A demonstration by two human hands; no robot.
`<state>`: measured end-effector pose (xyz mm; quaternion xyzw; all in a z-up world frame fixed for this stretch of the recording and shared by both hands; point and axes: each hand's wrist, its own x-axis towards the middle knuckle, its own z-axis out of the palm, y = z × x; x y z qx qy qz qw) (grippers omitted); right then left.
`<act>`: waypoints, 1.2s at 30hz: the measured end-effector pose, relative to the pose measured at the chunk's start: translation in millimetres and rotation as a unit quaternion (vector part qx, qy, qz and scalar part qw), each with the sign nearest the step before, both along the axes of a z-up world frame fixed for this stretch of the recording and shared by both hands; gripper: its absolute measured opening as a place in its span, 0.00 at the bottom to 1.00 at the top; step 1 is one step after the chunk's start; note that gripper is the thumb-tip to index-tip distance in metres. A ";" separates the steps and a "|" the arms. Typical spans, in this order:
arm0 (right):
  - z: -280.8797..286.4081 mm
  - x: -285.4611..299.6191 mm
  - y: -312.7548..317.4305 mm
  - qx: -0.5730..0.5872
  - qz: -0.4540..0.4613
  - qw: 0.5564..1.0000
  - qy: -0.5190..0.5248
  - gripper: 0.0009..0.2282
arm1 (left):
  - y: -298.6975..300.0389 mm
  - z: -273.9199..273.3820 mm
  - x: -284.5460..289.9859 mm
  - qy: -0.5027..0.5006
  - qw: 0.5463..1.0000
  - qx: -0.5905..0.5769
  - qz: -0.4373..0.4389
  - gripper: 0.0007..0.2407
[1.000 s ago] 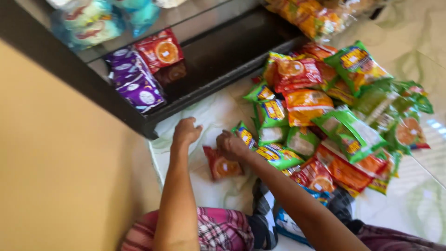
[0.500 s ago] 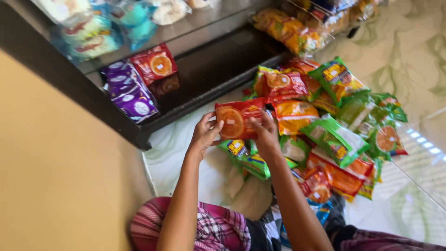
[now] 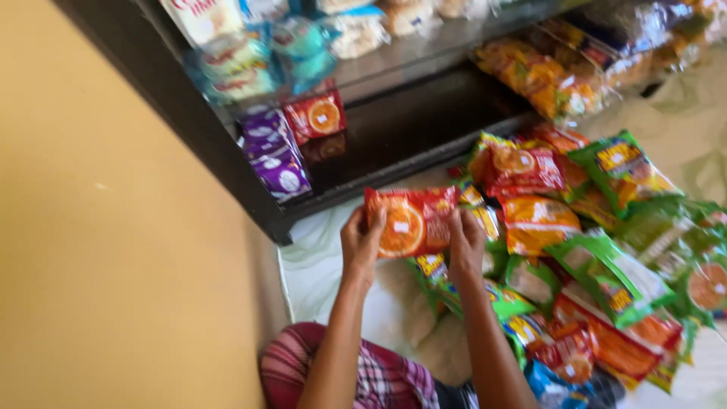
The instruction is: Organizing and stocking instant noodles, bread, and other pantry items on a shelf.
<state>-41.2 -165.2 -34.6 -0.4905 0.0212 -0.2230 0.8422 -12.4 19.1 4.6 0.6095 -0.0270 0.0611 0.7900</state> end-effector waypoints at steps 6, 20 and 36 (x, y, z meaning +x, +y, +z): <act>1.1 5.3 32.0 0.115 0.032 0.993 0.020 0.08 | 10.1 -45.1 9.4 0.015 0.994 -0.096 0.052 0.18; 67.7 16.9 24.4 0.160 0.057 0.981 0.090 0.09 | 20.5 7.1 6.9 0.070 0.984 -0.165 0.024 0.11; 28.3 82.6 -20.0 -0.001 0.201 0.980 0.003 0.02 | 40.2 19.3 63.3 0.033 0.985 -0.145 0.093 0.10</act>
